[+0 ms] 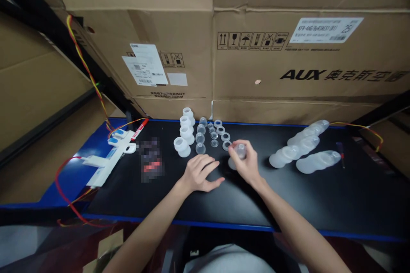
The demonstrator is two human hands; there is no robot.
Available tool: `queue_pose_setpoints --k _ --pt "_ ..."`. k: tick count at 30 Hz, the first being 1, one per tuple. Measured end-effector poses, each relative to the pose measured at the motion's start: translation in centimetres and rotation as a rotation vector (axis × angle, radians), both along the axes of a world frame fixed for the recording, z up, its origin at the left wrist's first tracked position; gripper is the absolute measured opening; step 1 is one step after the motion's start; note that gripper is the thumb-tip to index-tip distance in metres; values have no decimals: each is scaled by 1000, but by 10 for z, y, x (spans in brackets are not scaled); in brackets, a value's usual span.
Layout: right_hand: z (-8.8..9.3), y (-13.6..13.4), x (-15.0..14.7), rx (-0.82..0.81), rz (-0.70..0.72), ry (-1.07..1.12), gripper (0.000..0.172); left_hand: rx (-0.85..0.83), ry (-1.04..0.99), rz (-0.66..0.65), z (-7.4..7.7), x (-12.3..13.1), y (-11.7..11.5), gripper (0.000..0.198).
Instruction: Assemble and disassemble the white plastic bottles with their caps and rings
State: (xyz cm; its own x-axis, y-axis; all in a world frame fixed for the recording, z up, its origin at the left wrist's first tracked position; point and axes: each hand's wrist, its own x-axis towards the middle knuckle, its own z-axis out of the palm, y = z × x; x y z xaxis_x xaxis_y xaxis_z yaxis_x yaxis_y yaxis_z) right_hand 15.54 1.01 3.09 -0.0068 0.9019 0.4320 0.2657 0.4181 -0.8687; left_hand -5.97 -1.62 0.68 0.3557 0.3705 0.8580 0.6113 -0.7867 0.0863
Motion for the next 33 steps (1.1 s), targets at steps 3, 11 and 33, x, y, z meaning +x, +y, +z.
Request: queue_pose_setpoints --k 3,11,33 --pt "-6 -18 -14 27 304 62 21 -260 -70 -83 0 8 1 63" --pt "-2 -34 -21 33 363 223 17 -719 -282 -227 7 16 -11 47" --pt "-28 -4 -34 128 449 -524 47 -1012 -1017 72 -10 -49 -83 52"
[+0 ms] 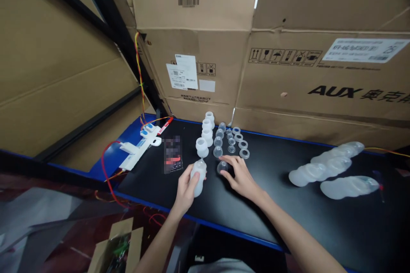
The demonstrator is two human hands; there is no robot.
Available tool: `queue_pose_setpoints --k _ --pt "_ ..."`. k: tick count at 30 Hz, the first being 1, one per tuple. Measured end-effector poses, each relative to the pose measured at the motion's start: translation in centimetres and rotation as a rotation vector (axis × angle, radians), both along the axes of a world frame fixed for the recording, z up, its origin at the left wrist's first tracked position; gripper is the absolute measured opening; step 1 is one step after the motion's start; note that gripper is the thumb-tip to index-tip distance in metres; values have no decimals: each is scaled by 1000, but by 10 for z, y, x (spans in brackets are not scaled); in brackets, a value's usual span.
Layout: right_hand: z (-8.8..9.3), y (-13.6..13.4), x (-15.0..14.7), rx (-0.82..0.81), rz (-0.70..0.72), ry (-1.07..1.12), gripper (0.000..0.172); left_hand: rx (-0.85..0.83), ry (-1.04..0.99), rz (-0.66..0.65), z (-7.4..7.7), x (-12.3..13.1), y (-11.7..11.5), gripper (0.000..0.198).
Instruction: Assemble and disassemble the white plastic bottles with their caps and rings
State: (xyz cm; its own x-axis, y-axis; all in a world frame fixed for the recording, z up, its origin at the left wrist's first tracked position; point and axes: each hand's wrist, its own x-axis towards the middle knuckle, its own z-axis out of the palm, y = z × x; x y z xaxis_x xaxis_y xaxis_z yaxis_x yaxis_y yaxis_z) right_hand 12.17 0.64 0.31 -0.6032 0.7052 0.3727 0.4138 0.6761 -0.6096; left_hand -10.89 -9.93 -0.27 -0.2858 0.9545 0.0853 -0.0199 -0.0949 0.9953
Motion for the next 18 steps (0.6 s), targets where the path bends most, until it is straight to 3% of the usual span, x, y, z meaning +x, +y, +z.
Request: queue_pose_setpoints --k 3,5,9,11,14,18 --pt "4 7 2 127 -82 56 56 96 282 20 10 3 6 41" --pt "10 5 5 152 -99 141 50 189 547 6 18 9 11 38" --pt "26 -13 11 -55 34 182 21 462 888 -53 27 30 20 39" --pt "31 -21 15 -144 61 173 15 551 900 -42 25 41 23 39" --pt "34 -25 19 -175 98 216 23 545 846 -31 22 48 24 40" --pt "36 -27 19 -95 101 304 29 238 613 -185 32 44 22 43"
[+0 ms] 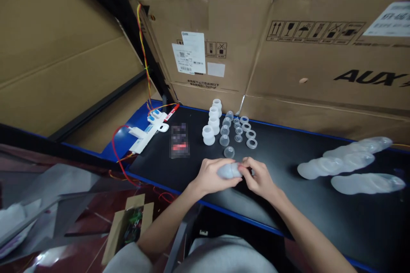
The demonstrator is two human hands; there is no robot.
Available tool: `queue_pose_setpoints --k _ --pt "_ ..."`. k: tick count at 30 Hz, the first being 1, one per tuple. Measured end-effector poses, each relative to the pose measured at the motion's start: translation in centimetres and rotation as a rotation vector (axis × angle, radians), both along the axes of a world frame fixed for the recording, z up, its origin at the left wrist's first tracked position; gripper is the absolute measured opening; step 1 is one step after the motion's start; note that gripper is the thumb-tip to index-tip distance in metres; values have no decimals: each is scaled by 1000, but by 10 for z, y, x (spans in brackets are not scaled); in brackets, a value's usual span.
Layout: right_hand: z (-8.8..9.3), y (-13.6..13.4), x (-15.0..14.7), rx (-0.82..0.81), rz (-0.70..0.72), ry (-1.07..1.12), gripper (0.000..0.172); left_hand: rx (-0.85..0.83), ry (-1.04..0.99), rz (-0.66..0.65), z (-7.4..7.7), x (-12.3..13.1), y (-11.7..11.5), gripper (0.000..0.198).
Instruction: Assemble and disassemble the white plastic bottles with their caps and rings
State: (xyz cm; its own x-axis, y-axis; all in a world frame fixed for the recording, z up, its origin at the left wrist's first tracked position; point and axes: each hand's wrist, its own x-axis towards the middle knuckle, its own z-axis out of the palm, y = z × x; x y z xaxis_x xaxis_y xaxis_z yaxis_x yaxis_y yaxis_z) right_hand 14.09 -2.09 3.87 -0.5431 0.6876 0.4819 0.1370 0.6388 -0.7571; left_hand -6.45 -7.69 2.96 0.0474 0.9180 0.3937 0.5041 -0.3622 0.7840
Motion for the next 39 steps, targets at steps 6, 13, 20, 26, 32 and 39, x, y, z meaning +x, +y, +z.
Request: queue_pose_setpoints --k 6,13,20,26,32,39 --pt "6 -10 -4 -291 155 204 39 -744 -525 -448 16 -14 -1 62" --pt "7 -13 -8 -353 201 215 42 -1051 -698 -645 16 -23 3 61" --pt "-17 54 27 -254 -499 451 32 -343 -286 -40 -5 -35 -7 43" --pt "-50 64 11 50 -465 -171 31 -65 -211 215 -37 -45 -18 35" --pt "-51 67 -1 273 -437 -470 22 21 -111 164 -35 -43 -20 32" --pt "-22 36 -6 286 -309 -226 36 85 56 282 -39 -32 -16 32"
